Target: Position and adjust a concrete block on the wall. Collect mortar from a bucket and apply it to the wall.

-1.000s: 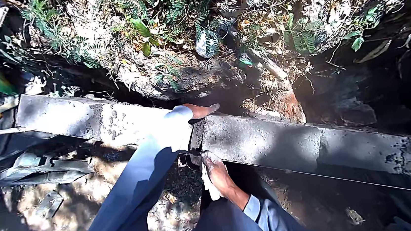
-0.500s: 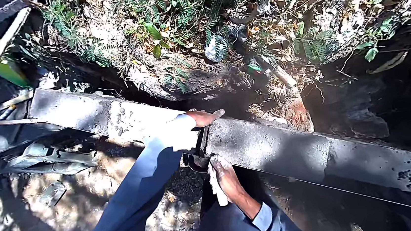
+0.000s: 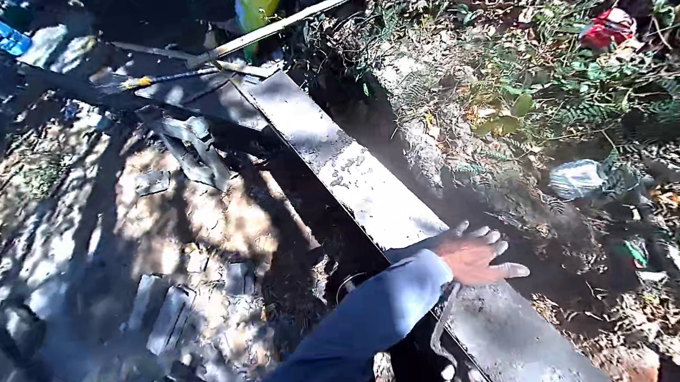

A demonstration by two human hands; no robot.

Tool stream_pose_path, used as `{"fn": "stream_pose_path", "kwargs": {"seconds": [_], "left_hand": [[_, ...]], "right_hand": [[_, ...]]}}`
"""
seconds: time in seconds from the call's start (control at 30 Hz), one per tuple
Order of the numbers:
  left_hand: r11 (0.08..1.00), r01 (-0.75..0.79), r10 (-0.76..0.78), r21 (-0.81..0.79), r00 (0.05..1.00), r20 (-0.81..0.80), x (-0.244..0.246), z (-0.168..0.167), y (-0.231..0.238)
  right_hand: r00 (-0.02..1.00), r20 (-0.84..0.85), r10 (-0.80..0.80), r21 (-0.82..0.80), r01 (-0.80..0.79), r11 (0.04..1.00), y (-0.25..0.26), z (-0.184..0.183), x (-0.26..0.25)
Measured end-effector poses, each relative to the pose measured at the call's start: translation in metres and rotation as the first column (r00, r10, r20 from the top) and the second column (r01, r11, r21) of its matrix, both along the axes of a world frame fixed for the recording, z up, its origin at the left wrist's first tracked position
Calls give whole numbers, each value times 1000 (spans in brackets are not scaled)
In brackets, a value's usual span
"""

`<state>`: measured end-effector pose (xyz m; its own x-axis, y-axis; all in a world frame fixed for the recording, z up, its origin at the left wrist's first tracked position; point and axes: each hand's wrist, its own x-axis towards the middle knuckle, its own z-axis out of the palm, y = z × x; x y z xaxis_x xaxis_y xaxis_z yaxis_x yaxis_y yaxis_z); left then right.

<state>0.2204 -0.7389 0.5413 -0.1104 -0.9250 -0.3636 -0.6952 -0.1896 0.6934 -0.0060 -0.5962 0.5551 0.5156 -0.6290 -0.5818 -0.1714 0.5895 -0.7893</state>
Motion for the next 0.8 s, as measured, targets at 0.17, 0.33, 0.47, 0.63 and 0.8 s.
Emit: {"fn": "stream_pose_path", "kwargs": {"seconds": [0.17,0.33,0.47,0.63,0.8], "left_hand": [[635,-676,521,-375,732,-438,33,4,146],[131,-991,989,-35,133,-70,50,-132,320],[64,-893,929,446,216,300,49,-262,406],[198,-701,910,685,391,137,33,-419,440],[147,-768,928,624,325,181,8,-512,437]], "right_hand": [[939,-85,333,-251,-344,905,41,5,-20],[389,-613,688,121,-814,568,88,-89,10],[-189,-666,722,467,-860,205,110,-220,71],[-343,-721,602,478,-875,74,97,-373,166],[-258,-746,614,325,-946,-2,161,-474,180]]}}
